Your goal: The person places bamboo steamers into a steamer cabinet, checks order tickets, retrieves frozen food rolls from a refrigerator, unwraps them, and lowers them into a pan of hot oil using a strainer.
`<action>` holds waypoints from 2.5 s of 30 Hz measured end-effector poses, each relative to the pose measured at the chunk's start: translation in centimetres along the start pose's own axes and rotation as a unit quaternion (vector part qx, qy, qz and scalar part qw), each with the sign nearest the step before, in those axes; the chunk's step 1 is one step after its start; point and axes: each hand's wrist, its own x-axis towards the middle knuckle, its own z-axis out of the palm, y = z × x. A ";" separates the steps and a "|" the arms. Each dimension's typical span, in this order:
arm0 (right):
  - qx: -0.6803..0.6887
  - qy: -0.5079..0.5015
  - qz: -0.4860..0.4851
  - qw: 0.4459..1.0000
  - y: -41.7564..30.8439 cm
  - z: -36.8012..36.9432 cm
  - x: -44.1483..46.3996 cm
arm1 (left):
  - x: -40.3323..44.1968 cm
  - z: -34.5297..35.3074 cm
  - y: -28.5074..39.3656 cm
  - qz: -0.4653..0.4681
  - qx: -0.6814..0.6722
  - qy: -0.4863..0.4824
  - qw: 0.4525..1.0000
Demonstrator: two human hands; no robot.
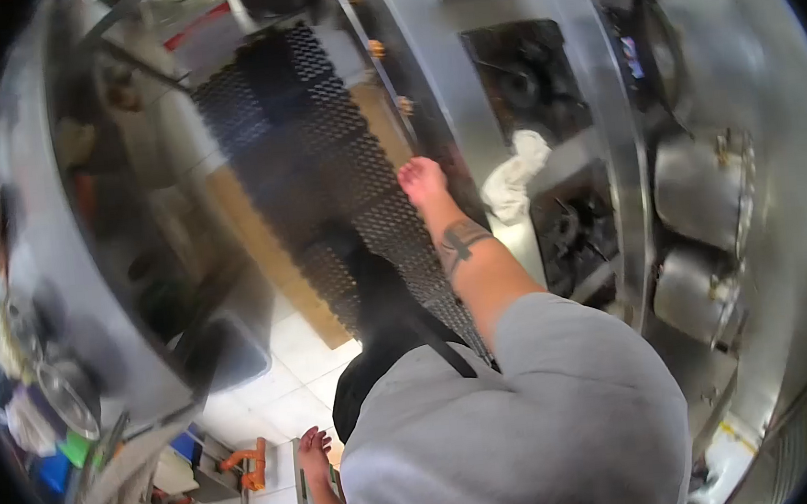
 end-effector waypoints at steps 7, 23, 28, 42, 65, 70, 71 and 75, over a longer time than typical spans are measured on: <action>-0.580 -0.209 0.127 0.777 7.9 -1.1 -5.5 | -1.7 -2.1 0.9 0.107 -0.006 0.027 0.994; -0.533 -0.596 -0.207 0.564 38.9 21.1 -53.8 | -0.3 -5.1 -37.0 0.096 -0.231 0.203 0.947; -0.523 -0.620 -0.100 0.576 48.3 22.8 -64.0 | -1.9 -5.2 -45.1 0.038 -0.388 0.227 0.892; -0.587 -0.552 -0.206 0.556 55.9 18.8 -61.4 | 3.4 -12.9 -42.0 0.100 -0.315 0.202 0.922; -0.724 -0.686 -0.070 -0.003 90.1 27.5 -69.2 | 17.2 -58.7 -33.5 0.006 -0.285 0.179 0.942; -0.775 -0.604 -0.152 0.104 94.3 32.1 -70.3 | 22.1 -73.1 -28.9 0.044 -0.134 0.042 0.989; -0.792 -0.573 -0.163 0.132 94.9 32.9 -71.2 | 23.3 -76.2 -27.3 0.035 -0.087 0.019 0.995; -0.793 -0.514 -0.162 0.284 97.7 32.6 -73.8 | 34.0 -88.7 -22.7 0.108 -0.080 0.007 0.991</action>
